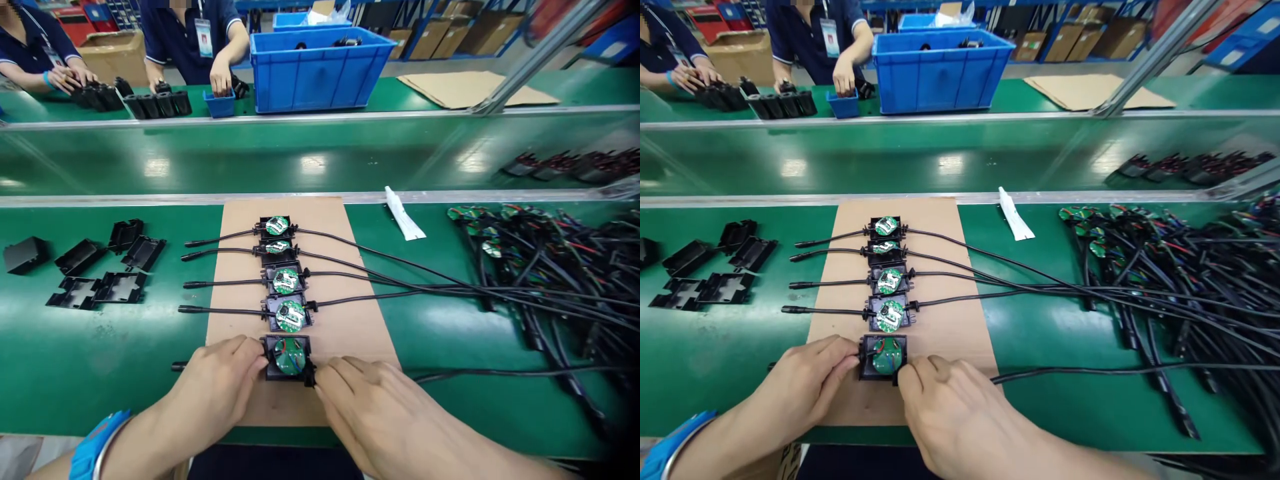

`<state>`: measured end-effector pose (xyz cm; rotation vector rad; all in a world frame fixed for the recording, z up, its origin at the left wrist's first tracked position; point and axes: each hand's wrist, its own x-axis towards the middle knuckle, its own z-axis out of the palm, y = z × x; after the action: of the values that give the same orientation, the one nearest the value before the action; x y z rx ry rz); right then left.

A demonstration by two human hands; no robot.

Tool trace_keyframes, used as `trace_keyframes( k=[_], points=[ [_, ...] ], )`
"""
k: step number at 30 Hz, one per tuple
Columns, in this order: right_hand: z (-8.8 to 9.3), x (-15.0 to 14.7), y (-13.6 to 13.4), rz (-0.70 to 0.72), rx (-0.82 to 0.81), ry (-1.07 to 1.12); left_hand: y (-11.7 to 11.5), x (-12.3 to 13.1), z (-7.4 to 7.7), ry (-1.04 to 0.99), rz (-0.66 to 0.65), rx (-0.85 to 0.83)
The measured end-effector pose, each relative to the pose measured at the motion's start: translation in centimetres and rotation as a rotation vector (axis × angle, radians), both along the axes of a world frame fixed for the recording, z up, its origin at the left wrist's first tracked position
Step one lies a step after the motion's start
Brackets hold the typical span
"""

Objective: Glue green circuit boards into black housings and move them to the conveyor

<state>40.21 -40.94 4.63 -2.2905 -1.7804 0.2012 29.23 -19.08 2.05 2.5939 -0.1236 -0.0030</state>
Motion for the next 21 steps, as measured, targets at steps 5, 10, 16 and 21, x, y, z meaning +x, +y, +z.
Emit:
trace_keyframes(
  k=[5, 10, 16, 21],
  points=[
    [0.9, 0.3, 1.4, -0.044, -0.166, 0.119, 0.3, 0.6, 0.4, 0.057, 0.004, 0.01],
    [0.5, 0.5, 2.5, -0.08, -0.235, 0.179, 1.0, 0.5, 0.4, 0.1, 0.007, -0.05],
    [-0.3, 0.3, 2.8, 0.009, -0.266, 0.054, 1.5, 1.0, 0.4, 0.047, -0.025, -0.084],
    [-0.4, 0.2, 2.8, 0.064, -0.269, 0.039, 1.2, 0.9, 0.1, -0.145, -0.069, -0.042]
  ],
)
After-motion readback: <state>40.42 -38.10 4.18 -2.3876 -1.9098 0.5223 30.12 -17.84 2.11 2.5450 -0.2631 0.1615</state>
